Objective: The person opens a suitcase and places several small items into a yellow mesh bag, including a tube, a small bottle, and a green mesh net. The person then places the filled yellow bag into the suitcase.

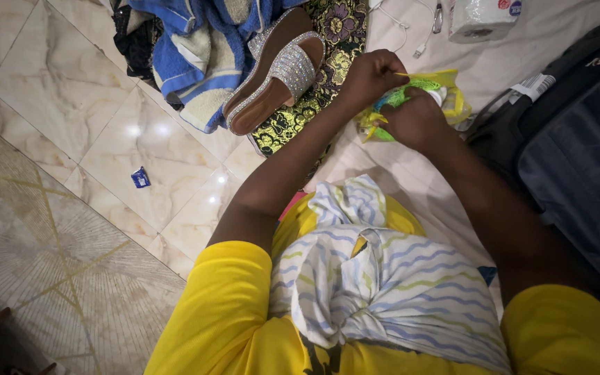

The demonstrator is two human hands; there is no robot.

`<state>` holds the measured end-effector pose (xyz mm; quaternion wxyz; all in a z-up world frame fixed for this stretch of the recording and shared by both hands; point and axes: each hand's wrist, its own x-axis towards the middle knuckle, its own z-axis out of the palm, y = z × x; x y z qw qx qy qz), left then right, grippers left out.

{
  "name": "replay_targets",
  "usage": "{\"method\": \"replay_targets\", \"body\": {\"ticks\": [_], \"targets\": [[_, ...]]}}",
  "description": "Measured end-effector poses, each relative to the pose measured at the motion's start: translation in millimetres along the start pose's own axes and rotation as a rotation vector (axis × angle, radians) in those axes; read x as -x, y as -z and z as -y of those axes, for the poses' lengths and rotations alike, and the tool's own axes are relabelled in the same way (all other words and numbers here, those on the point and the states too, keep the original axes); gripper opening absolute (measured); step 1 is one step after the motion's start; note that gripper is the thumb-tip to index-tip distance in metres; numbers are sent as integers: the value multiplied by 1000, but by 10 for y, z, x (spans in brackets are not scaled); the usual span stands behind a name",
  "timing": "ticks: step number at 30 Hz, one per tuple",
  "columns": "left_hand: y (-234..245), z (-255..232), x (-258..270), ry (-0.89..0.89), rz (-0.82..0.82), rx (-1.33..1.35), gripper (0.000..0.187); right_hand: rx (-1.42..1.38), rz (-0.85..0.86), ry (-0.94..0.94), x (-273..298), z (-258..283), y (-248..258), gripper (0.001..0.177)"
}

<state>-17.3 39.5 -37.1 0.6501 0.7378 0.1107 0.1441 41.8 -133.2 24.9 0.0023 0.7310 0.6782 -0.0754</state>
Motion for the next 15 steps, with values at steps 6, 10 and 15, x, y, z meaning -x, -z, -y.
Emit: {"method": "replay_targets", "body": {"ticks": [6,10,15], "targets": [[51,-53,-3,-21,-1,1,13,-254,-122,-42,-57,15,310,52],[64,11,-9,-25,-40,15,10,-100,-423,41,108,152,603,59],[40,65,-46,-27,-91,18,13,-141,-133,29,163,176,451,30]]}}
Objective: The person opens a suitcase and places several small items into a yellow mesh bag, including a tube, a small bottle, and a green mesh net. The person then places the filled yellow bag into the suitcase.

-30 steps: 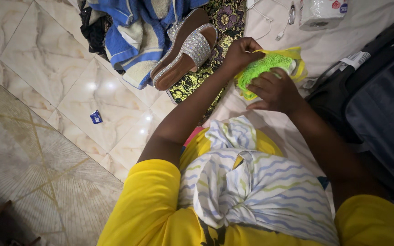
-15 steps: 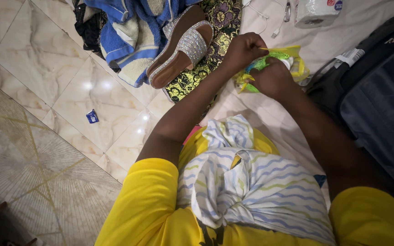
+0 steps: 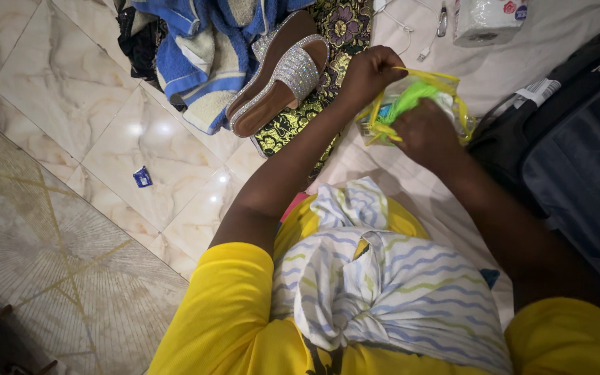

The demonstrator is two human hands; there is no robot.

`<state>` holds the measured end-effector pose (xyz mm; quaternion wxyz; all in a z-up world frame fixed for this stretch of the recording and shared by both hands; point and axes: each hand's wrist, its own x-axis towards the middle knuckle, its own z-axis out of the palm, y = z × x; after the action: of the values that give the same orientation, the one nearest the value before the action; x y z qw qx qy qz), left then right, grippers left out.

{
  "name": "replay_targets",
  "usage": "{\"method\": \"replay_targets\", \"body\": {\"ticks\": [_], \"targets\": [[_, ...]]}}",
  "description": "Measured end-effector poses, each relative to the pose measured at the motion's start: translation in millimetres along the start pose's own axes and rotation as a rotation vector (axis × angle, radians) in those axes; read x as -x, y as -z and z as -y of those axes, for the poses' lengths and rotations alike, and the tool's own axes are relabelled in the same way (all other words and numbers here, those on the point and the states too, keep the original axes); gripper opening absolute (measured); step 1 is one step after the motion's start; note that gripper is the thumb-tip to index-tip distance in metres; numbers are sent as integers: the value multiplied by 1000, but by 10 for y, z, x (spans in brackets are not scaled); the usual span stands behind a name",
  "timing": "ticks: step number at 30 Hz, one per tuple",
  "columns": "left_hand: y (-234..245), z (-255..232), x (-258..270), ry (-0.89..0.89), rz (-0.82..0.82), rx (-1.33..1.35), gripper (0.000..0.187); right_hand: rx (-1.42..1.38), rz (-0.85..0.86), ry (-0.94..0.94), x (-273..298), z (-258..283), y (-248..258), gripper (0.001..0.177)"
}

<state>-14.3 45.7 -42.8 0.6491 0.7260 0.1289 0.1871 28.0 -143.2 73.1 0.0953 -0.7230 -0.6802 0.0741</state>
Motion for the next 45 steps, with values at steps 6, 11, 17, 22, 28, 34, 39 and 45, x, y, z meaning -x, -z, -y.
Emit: {"method": "replay_targets", "body": {"ticks": [6,11,17,22,28,34,39,45], "targets": [[-29,-69,-32,2,-17,-87,14,41,96,37,123,-138,-393,16],[19,-224,-12,-15,68,-97,17,29,286,-2,-70,-163,-310,26],[141,-392,162,-75,249,-479,52,-27,-59,33,85,92,119,73],[151,-600,280,-175,167,-652,68,152,35,-159,117,120,108,42],[119,-849,559,-551,245,-923,37,136,84,-152,229,69,38,52],[-26,-592,554,-263,518,-790,14,209,59,-167,341,-64,91,34],[-133,-406,495,-176,492,-923,13,137,59,-276,323,-63,99,43],[-211,-397,507,-197,440,-1106,14,-168,-121,-398,452,-296,-43,34]]}}
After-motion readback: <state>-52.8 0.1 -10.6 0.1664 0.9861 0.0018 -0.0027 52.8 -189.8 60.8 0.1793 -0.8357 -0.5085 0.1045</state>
